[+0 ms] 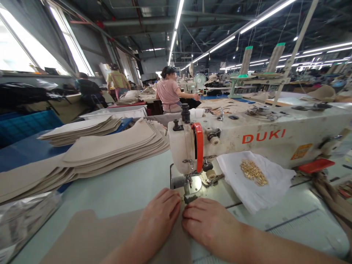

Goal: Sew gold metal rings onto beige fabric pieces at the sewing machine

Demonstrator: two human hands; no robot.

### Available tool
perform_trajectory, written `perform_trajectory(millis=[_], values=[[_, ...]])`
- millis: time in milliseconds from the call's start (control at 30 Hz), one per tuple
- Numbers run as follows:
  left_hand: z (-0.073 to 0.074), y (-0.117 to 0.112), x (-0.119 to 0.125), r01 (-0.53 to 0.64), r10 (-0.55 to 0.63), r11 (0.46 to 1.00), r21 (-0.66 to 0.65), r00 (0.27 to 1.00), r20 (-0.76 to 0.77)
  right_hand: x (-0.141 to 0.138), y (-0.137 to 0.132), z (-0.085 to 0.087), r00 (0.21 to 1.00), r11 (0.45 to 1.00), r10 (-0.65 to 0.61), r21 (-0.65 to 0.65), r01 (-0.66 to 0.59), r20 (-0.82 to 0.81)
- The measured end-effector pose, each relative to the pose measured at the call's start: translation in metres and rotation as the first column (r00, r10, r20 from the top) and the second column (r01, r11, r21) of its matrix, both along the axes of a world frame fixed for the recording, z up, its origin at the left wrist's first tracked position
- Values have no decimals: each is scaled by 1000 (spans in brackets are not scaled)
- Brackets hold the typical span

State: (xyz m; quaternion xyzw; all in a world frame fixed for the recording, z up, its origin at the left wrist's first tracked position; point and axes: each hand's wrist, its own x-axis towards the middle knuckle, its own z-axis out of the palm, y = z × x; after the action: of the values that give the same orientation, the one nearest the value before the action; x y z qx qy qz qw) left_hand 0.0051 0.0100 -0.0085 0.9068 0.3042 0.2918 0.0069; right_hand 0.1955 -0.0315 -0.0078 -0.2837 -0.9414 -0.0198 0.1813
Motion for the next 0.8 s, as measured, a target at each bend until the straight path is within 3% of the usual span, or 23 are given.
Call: perform_trajectory(millis=[333,567,800], values=[[1,1,1,8,-8,1000,0,1000,-25,-2,0,-1,1000,1000,-13,-11,13,-18],[2,-2,1,-4,3,1000,-16,999,-34,-6,4,0,991,991,-130,17,131,-18],[10,-6,0,-15,15,998,-54,1000,-7,-8,3,4,989,990,-141,26,140,41]])
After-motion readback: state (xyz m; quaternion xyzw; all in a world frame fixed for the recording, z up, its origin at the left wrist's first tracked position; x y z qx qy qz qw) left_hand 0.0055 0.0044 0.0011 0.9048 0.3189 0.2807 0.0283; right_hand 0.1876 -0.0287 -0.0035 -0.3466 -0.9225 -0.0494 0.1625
